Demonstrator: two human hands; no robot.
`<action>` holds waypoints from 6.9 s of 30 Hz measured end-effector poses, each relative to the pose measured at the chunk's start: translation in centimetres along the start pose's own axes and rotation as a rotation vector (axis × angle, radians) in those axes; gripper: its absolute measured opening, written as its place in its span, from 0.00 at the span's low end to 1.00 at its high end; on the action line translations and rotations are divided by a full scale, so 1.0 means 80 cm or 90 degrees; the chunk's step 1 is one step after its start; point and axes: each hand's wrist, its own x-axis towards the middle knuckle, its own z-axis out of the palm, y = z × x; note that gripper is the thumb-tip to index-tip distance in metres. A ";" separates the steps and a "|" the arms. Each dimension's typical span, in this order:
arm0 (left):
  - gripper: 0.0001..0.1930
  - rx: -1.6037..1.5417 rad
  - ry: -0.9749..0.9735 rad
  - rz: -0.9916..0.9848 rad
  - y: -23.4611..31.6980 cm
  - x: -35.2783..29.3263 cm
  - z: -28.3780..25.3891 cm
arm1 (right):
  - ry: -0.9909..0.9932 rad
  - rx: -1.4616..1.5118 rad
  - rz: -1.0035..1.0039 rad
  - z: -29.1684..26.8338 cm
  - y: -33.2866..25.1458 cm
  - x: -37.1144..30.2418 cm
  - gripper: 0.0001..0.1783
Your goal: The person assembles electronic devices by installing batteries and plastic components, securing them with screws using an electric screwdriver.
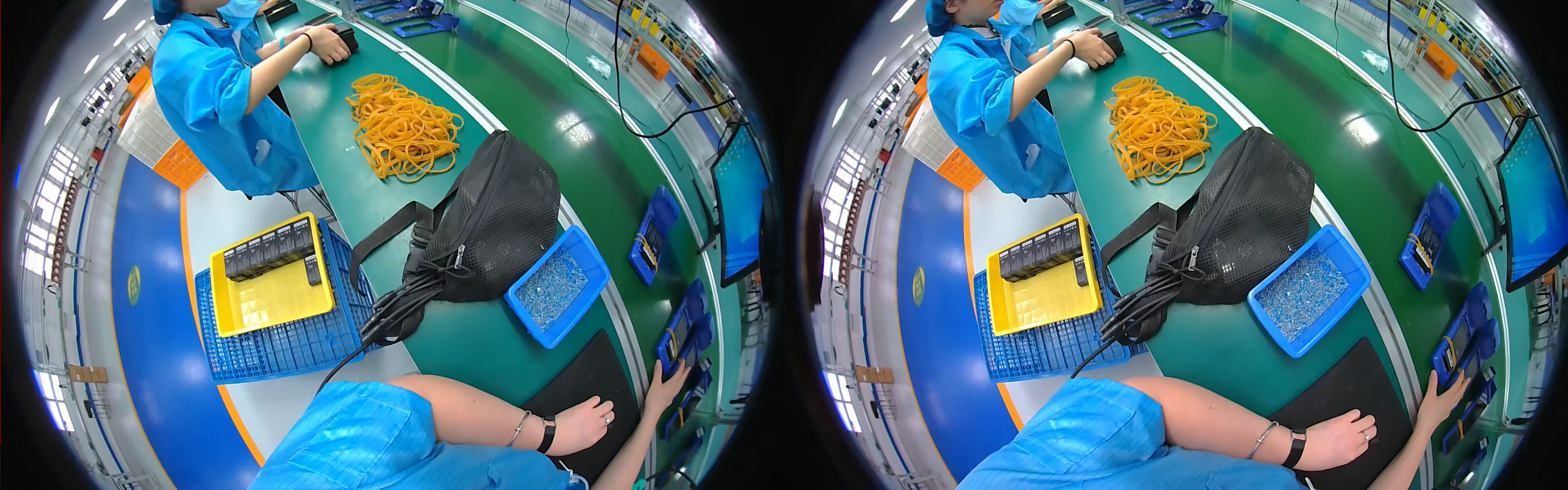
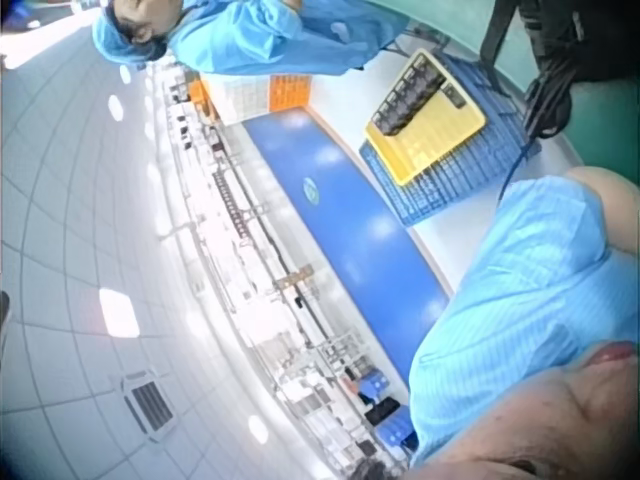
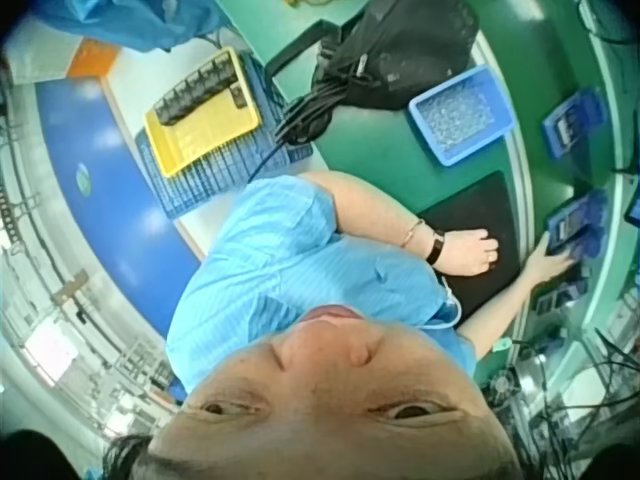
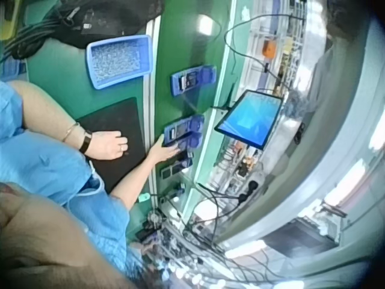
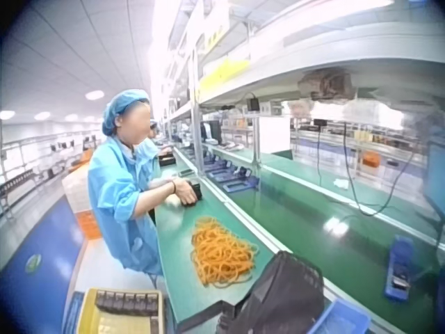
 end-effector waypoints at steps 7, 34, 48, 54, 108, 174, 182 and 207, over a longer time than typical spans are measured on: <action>0.08 0.006 0.001 0.007 0.001 0.000 -0.002 | -0.093 -0.025 -0.013 -0.011 0.015 0.005 0.35; 0.13 -0.101 -0.027 0.044 -0.003 0.015 -0.025 | -0.041 0.136 0.066 -0.062 0.025 -0.035 0.41; 0.06 -0.168 -0.057 0.010 -0.002 0.020 -0.022 | 0.133 0.145 0.240 -0.041 0.092 -0.011 0.36; 0.12 -0.134 -0.030 0.025 0.005 -0.008 -0.002 | 0.060 0.572 0.358 0.024 0.229 0.000 0.40; 0.28 -0.629 0.607 -0.249 -0.042 0.006 -0.272 | -0.009 0.194 0.391 -0.199 0.166 -0.269 0.37; 0.22 -0.282 -0.094 0.363 0.062 -0.025 0.048 | 0.116 1.148 0.028 -0.270 -0.024 -0.238 0.09; 0.21 -0.250 -0.101 0.367 0.064 -0.026 0.038 | 0.059 1.122 0.054 -0.244 -0.034 -0.232 0.11; 0.21 -0.101 -0.072 0.346 0.051 -0.023 0.070 | 0.030 1.147 -0.101 -0.231 -0.007 -0.228 0.13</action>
